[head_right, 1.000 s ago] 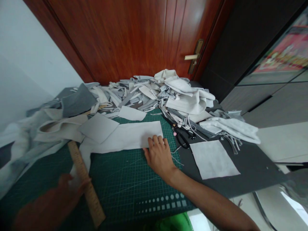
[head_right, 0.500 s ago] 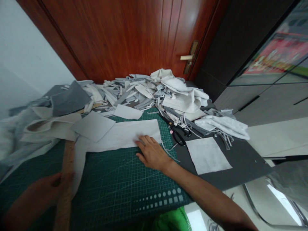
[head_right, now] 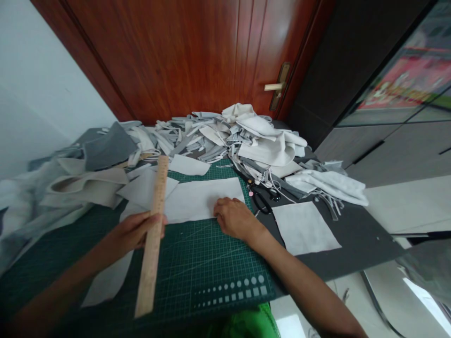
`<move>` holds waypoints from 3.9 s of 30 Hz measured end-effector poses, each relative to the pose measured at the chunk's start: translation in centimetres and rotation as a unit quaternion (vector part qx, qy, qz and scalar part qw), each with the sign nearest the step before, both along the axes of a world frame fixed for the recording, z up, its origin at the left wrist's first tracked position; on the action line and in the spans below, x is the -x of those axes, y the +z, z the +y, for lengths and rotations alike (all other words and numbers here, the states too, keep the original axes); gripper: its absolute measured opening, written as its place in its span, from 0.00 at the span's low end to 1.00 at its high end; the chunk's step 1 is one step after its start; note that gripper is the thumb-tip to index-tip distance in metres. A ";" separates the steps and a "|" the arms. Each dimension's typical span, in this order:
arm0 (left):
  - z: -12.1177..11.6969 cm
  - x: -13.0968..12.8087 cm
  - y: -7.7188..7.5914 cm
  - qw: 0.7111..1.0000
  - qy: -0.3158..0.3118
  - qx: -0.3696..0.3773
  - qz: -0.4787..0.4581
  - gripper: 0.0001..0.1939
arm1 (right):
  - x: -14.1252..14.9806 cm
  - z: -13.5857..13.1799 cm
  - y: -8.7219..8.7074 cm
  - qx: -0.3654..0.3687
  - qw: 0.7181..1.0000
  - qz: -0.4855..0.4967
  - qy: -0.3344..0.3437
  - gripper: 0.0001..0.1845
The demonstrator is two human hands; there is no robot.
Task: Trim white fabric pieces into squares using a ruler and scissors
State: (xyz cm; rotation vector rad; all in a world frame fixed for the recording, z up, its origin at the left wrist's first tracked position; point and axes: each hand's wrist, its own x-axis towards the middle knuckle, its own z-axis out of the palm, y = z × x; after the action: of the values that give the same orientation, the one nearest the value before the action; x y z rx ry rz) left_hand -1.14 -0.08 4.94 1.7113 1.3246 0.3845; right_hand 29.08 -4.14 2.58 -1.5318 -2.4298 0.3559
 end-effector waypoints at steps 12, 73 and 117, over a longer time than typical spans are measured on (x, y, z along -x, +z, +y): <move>1.0 -5.7 0.1 0.925 -0.060 -0.216 0.306 0.37 | -0.8 1.1 -0.3 -0.018 1.000 0.019 0.012 0.15; 6.0 -3.3 -6.3 0.881 -0.222 -0.399 0.122 0.30 | -2.1 2.0 -0.1 -0.015 0.977 -0.029 -0.208 0.09; 7.5 -2.4 -6.3 0.863 -0.263 -0.415 0.115 0.42 | 6.7 8.9 0.2 0.023 0.981 -0.070 -0.180 0.22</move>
State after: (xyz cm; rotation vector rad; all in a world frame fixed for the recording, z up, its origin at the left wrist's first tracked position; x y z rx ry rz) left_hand 1.21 7.43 -1.37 2.8248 0.8011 0.4705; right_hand 22.41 4.74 2.76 -2.0335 -2.1886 0.2407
